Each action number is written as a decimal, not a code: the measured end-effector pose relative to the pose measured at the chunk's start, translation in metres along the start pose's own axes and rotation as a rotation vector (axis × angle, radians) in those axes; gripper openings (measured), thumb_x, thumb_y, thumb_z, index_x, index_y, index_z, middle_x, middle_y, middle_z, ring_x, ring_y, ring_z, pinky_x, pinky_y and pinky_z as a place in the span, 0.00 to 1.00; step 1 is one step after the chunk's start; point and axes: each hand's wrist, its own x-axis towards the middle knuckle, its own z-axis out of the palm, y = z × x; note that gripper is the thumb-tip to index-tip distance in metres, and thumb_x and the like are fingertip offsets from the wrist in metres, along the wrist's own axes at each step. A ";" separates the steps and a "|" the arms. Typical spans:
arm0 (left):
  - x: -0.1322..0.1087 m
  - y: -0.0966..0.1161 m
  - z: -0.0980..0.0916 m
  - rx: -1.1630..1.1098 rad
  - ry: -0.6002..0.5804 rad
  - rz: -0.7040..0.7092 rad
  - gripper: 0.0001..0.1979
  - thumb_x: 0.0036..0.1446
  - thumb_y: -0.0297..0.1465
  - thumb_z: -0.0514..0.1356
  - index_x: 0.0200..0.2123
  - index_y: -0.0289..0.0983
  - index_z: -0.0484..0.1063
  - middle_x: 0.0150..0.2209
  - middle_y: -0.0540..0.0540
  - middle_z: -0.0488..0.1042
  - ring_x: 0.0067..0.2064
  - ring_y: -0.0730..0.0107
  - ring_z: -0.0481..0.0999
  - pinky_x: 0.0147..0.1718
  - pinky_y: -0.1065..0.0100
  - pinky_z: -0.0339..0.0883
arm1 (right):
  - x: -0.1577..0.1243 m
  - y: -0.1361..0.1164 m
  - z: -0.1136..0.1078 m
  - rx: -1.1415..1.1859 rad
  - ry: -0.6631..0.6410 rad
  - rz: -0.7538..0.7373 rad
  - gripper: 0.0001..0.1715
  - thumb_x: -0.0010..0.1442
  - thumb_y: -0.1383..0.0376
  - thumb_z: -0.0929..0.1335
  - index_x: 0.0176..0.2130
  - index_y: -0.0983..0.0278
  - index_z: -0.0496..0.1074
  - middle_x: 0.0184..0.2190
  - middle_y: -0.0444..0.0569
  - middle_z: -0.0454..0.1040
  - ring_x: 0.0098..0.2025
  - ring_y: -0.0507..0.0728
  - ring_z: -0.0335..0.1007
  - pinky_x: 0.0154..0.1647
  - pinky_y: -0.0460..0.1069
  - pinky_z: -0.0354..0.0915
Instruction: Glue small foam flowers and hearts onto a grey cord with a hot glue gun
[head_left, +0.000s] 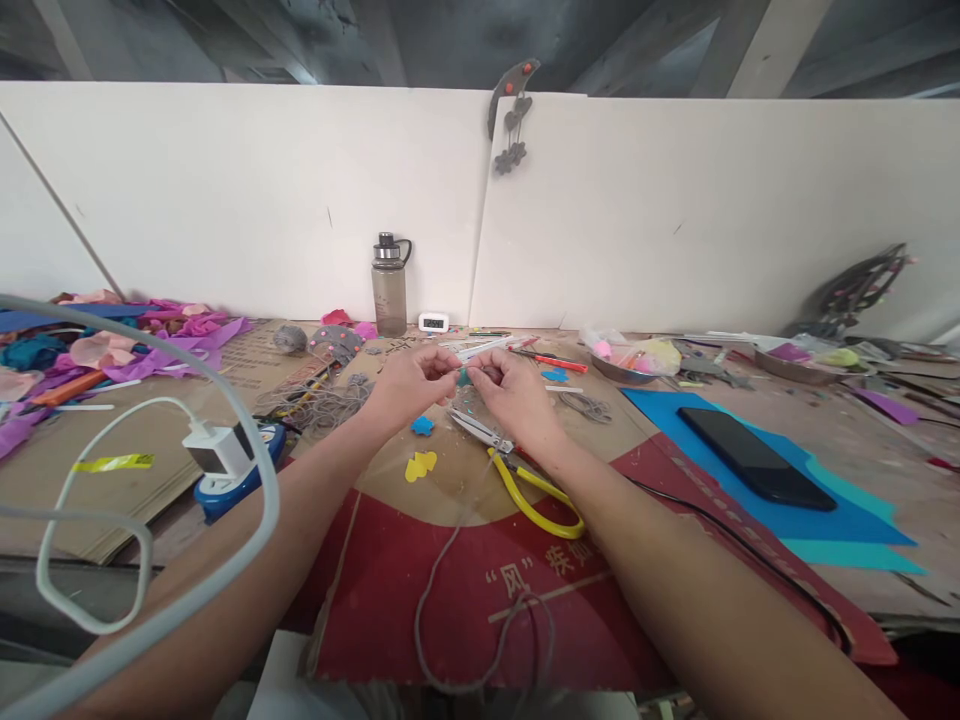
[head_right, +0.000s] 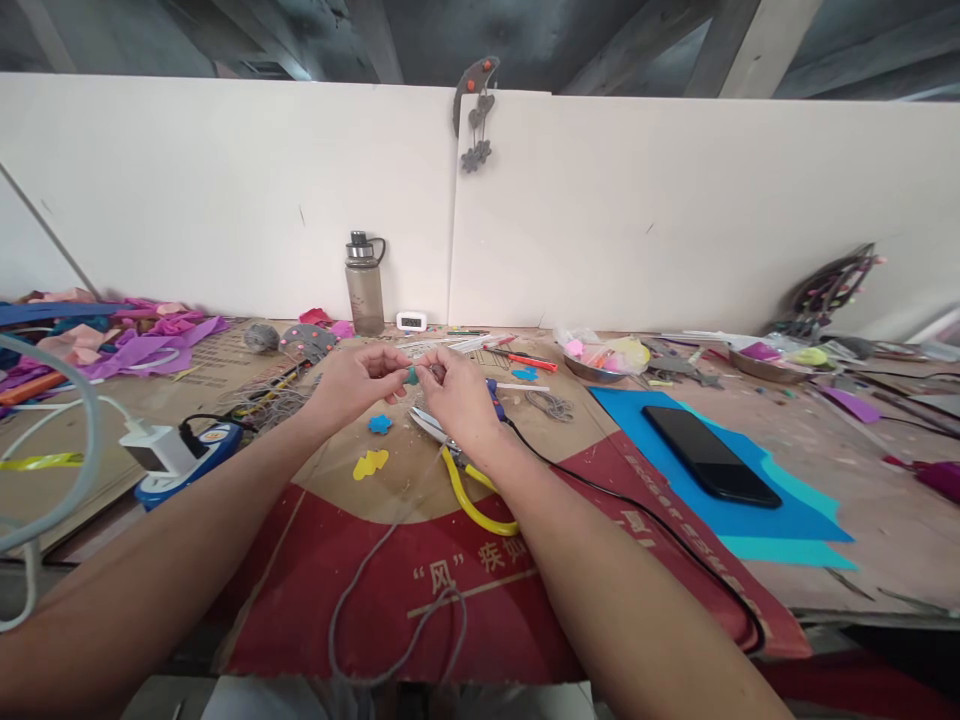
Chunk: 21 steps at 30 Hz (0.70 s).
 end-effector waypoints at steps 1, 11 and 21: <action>0.000 0.001 0.000 -0.012 -0.008 -0.007 0.08 0.48 0.31 0.61 0.33 0.35 0.73 0.26 0.48 0.75 0.27 0.71 0.75 0.25 0.71 0.71 | 0.000 0.000 0.000 -0.013 0.004 -0.002 0.07 0.56 0.64 0.64 0.30 0.64 0.70 0.21 0.41 0.65 0.25 0.50 0.57 0.28 0.46 0.54; -0.002 0.003 0.002 0.148 0.079 -0.033 0.07 0.49 0.32 0.60 0.29 0.36 0.75 0.24 0.48 0.76 0.25 0.69 0.77 0.18 0.74 0.67 | -0.003 -0.005 0.000 -0.113 0.031 -0.062 0.06 0.56 0.65 0.64 0.31 0.63 0.70 0.20 0.40 0.60 0.24 0.51 0.55 0.29 0.47 0.53; -0.002 0.004 0.001 0.001 0.200 -0.044 0.06 0.51 0.33 0.60 0.29 0.36 0.72 0.28 0.48 0.77 0.31 0.66 0.80 0.26 0.71 0.75 | -0.007 -0.007 0.003 -0.052 0.011 -0.083 0.05 0.58 0.64 0.63 0.32 0.63 0.67 0.23 0.41 0.64 0.26 0.52 0.59 0.30 0.47 0.55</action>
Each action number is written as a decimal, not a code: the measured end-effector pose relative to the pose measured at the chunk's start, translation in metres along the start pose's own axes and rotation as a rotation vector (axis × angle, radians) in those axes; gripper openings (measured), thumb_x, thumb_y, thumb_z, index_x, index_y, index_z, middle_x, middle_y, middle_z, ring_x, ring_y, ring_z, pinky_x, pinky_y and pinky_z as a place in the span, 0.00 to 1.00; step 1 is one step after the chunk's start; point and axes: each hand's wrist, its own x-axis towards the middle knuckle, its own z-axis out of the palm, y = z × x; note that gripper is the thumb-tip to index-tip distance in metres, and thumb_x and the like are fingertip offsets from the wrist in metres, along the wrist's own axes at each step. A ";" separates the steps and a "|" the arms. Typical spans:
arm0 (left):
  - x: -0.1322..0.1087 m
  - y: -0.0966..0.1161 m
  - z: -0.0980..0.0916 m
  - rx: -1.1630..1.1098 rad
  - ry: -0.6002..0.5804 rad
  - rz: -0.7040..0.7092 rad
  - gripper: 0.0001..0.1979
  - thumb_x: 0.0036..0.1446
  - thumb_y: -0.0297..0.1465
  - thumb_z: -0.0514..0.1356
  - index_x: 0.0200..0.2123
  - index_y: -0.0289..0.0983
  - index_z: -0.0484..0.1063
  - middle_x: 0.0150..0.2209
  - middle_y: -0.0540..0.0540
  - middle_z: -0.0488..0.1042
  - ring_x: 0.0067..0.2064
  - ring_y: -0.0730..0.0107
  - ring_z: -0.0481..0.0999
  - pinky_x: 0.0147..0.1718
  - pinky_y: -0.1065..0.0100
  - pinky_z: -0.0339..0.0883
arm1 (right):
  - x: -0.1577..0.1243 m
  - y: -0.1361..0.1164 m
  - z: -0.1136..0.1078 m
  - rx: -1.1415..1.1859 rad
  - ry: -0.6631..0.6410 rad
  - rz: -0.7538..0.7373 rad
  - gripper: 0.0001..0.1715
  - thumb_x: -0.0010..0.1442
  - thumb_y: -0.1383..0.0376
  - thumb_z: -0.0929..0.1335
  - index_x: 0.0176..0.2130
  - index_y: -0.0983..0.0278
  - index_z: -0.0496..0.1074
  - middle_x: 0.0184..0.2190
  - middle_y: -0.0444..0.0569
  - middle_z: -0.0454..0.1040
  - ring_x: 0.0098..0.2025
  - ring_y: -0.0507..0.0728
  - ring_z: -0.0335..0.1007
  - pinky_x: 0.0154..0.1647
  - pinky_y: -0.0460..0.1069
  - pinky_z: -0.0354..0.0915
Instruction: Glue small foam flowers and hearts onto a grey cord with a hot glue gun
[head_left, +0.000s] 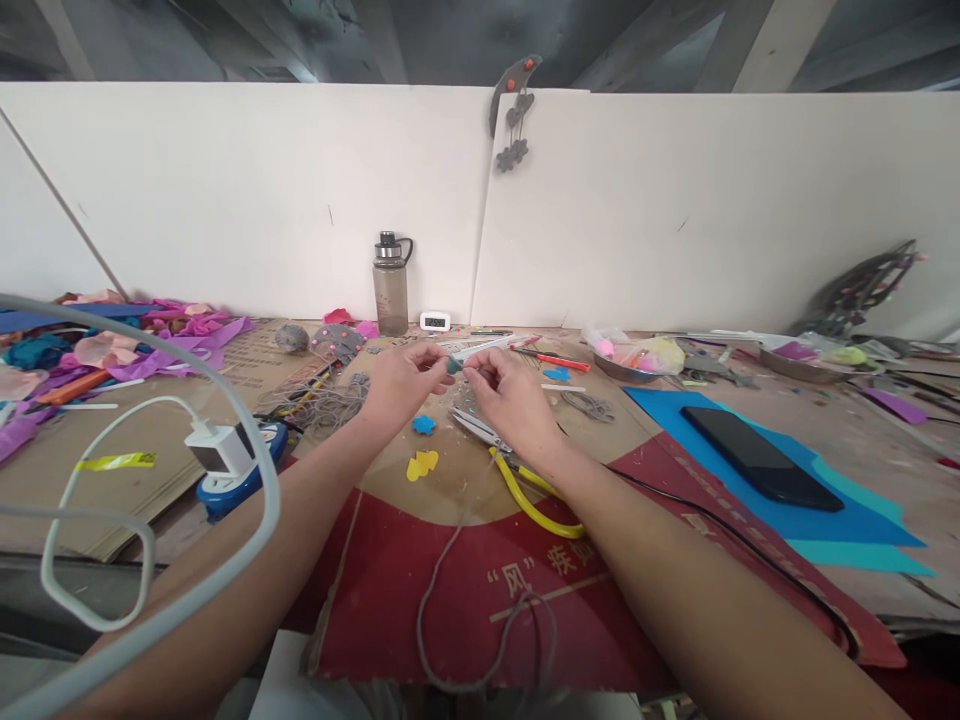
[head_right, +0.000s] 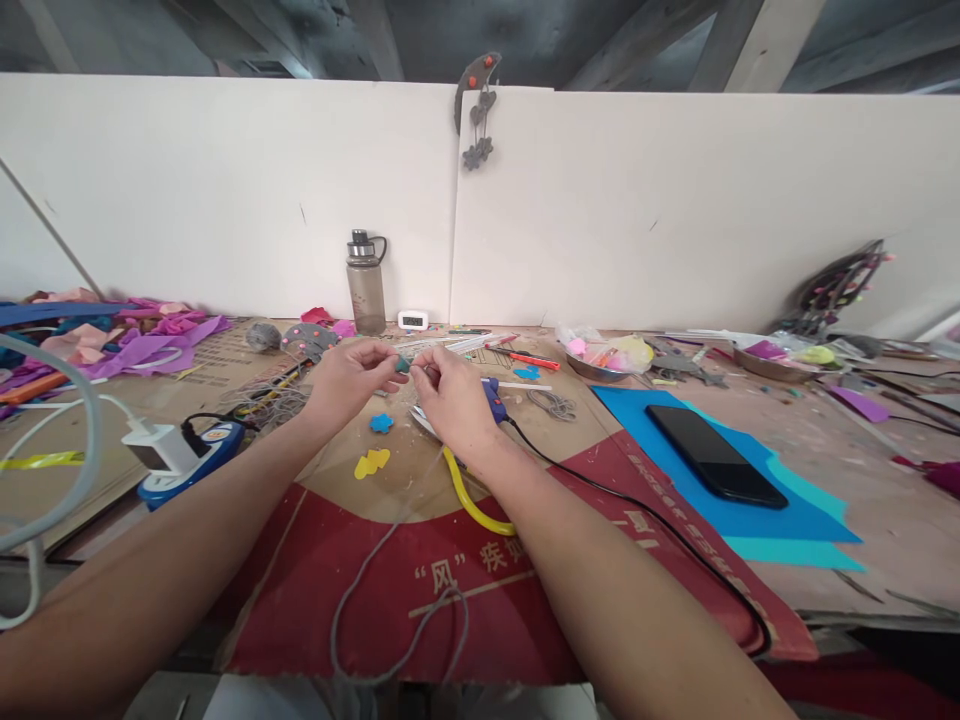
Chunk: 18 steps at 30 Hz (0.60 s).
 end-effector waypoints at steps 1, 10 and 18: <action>0.001 -0.001 0.000 0.004 0.017 0.004 0.06 0.51 0.32 0.60 0.29 0.36 0.73 0.28 0.48 0.77 0.30 0.67 0.80 0.28 0.70 0.75 | -0.001 0.000 0.001 0.000 -0.021 -0.013 0.06 0.59 0.64 0.63 0.32 0.62 0.67 0.23 0.42 0.65 0.27 0.52 0.59 0.31 0.47 0.55; 0.012 -0.011 -0.005 -0.222 0.093 -0.012 0.10 0.51 0.36 0.62 0.31 0.34 0.73 0.30 0.48 0.78 0.32 0.68 0.80 0.36 0.64 0.77 | -0.012 -0.005 0.011 -0.088 -0.282 -0.191 0.13 0.65 0.63 0.59 0.31 0.62 0.67 0.31 0.46 0.70 0.34 0.53 0.63 0.38 0.48 0.57; 0.017 -0.011 -0.012 -0.410 0.128 -0.059 0.13 0.48 0.36 0.66 0.34 0.32 0.73 0.31 0.45 0.78 0.34 0.67 0.80 0.41 0.62 0.76 | 0.006 0.000 -0.023 -0.278 -0.212 -0.057 0.21 0.67 0.58 0.56 0.29 0.63 0.68 0.28 0.50 0.72 0.31 0.55 0.66 0.34 0.49 0.57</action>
